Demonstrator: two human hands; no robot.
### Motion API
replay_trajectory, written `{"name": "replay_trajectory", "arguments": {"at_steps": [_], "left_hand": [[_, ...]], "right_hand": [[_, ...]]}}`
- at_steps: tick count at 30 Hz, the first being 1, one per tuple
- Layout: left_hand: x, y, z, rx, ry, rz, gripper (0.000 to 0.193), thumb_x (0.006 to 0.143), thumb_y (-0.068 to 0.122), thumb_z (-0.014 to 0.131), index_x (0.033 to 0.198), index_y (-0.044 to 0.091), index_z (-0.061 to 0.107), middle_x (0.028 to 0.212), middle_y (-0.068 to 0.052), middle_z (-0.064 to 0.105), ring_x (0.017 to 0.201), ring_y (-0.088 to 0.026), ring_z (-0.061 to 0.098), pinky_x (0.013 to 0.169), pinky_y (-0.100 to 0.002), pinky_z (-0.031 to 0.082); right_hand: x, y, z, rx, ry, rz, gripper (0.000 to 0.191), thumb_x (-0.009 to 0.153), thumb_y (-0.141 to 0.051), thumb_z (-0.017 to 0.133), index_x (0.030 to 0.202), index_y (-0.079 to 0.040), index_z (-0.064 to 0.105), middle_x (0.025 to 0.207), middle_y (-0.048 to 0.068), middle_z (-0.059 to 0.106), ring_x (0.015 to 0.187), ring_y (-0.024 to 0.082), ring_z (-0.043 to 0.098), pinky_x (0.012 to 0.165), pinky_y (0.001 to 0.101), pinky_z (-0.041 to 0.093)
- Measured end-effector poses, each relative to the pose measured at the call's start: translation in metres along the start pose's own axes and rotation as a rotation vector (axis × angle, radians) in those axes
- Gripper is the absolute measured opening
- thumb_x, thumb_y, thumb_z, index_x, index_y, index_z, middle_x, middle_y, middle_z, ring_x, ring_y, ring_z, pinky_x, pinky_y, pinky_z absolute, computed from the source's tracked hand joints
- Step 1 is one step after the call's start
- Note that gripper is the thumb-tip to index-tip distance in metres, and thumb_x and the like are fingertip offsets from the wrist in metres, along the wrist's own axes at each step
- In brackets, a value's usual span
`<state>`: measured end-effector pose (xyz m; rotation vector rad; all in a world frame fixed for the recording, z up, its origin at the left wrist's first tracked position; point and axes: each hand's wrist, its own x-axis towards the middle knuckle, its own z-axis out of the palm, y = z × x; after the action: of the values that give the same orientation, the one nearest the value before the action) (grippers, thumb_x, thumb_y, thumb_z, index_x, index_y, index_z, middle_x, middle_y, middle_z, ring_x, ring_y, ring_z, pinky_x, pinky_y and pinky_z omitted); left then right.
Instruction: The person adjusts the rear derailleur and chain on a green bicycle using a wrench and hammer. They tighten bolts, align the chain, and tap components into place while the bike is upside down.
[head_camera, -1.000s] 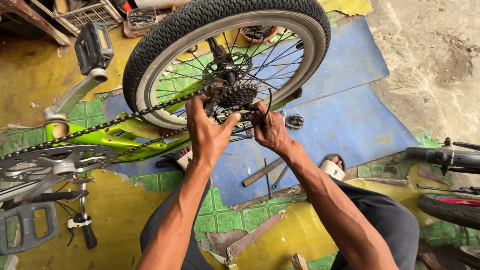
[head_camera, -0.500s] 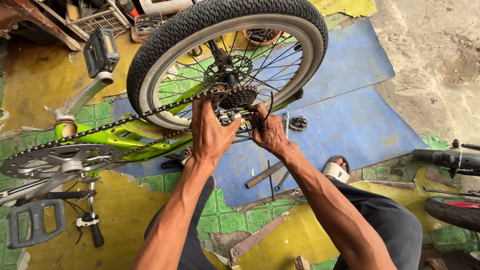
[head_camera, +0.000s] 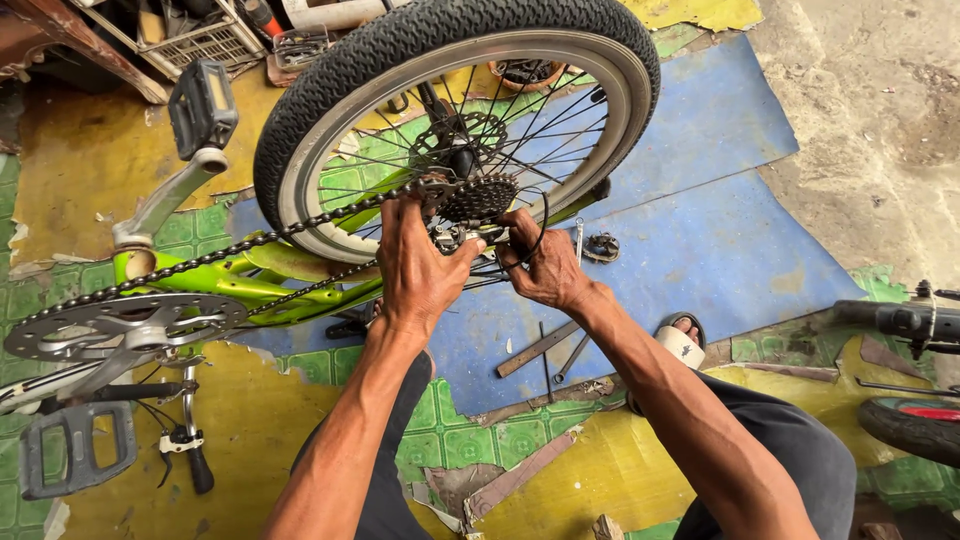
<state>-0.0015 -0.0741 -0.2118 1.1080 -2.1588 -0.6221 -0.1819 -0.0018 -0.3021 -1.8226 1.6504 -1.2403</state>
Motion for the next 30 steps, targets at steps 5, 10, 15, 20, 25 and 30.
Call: {"name": "replay_trajectory", "arguments": {"at_steps": [5, 10, 15, 20, 25, 30], "left_hand": [[0.003, 0.004, -0.002, 0.028, -0.026, 0.019, 0.071, 0.069, 0.018, 0.093, 0.126, 0.002, 0.055, 0.115, -0.015, 0.061, 0.108, -0.036, 0.055, 0.094, -0.049, 0.049], [0.001, 0.005, -0.002, 0.011, -0.013, -0.008, 0.069, 0.07, 0.016, 0.092, 0.127, 0.002, 0.055, 0.116, -0.018, 0.059, 0.109, -0.035, 0.056, 0.093, -0.048, 0.05], [0.0, 0.006, -0.003, 0.015, -0.035, -0.019, 0.068, 0.07, 0.017, 0.092, 0.126, 0.001, 0.056, 0.116, -0.017, 0.061, 0.109, -0.035, 0.056, 0.095, -0.048, 0.049], [0.0, 0.007, -0.004, -0.011, -0.005, 0.023, 0.069, 0.069, 0.016, 0.091, 0.126, 0.001, 0.055, 0.117, -0.018, 0.06, 0.111, -0.036, 0.055, 0.095, -0.048, 0.049], [0.0, 0.005, -0.003, 0.0, 0.0, 0.032, 0.069, 0.07, 0.016, 0.091, 0.127, 0.002, 0.055, 0.118, -0.017, 0.061, 0.111, -0.036, 0.056, 0.096, -0.048, 0.049], [-0.003, 0.004, -0.002, 0.004, 0.007, 0.038, 0.07, 0.071, 0.016, 0.091, 0.128, 0.001, 0.054, 0.118, -0.017, 0.061, 0.111, -0.037, 0.055, 0.097, -0.049, 0.048]], "right_hand": [[-0.003, 0.006, 0.0, -0.043, 0.03, -0.013, 0.032, 0.093, -0.01, 0.065, 0.123, -0.005, 0.053, 0.059, 0.006, 0.051, 0.047, 0.026, 0.051, 0.05, 0.0413, 0.038], [-0.011, 0.013, 0.005, -0.181, -0.001, 0.056, 0.018, 0.098, -0.021, 0.07, 0.11, -0.009, 0.066, 0.053, 0.007, 0.056, 0.042, 0.025, 0.053, 0.045, 0.0406, 0.041], [-0.012, 0.02, 0.008, -0.043, 0.01, -0.002, 0.01, 0.102, -0.017, 0.064, 0.106, -0.007, 0.064, 0.063, 0.007, 0.064, 0.047, 0.022, 0.058, 0.046, 0.0389, 0.045], [-0.01, 0.018, 0.01, -0.007, 0.076, -0.008, 0.008, 0.103, -0.012, 0.064, 0.106, -0.004, 0.063, 0.067, 0.01, 0.064, 0.055, 0.023, 0.062, 0.05, 0.038, 0.047], [-0.012, 0.012, 0.02, 0.113, 0.154, 0.082, 0.009, 0.104, -0.012, 0.064, 0.108, -0.003, 0.064, 0.066, 0.01, 0.061, 0.055, 0.017, 0.058, 0.051, 0.0353, 0.045], [-0.017, 0.004, 0.027, 0.227, 0.217, 0.143, 0.01, 0.105, -0.012, 0.063, 0.109, -0.004, 0.064, 0.069, 0.005, 0.065, 0.06, 0.009, 0.065, 0.05, 0.0315, 0.047]]}}
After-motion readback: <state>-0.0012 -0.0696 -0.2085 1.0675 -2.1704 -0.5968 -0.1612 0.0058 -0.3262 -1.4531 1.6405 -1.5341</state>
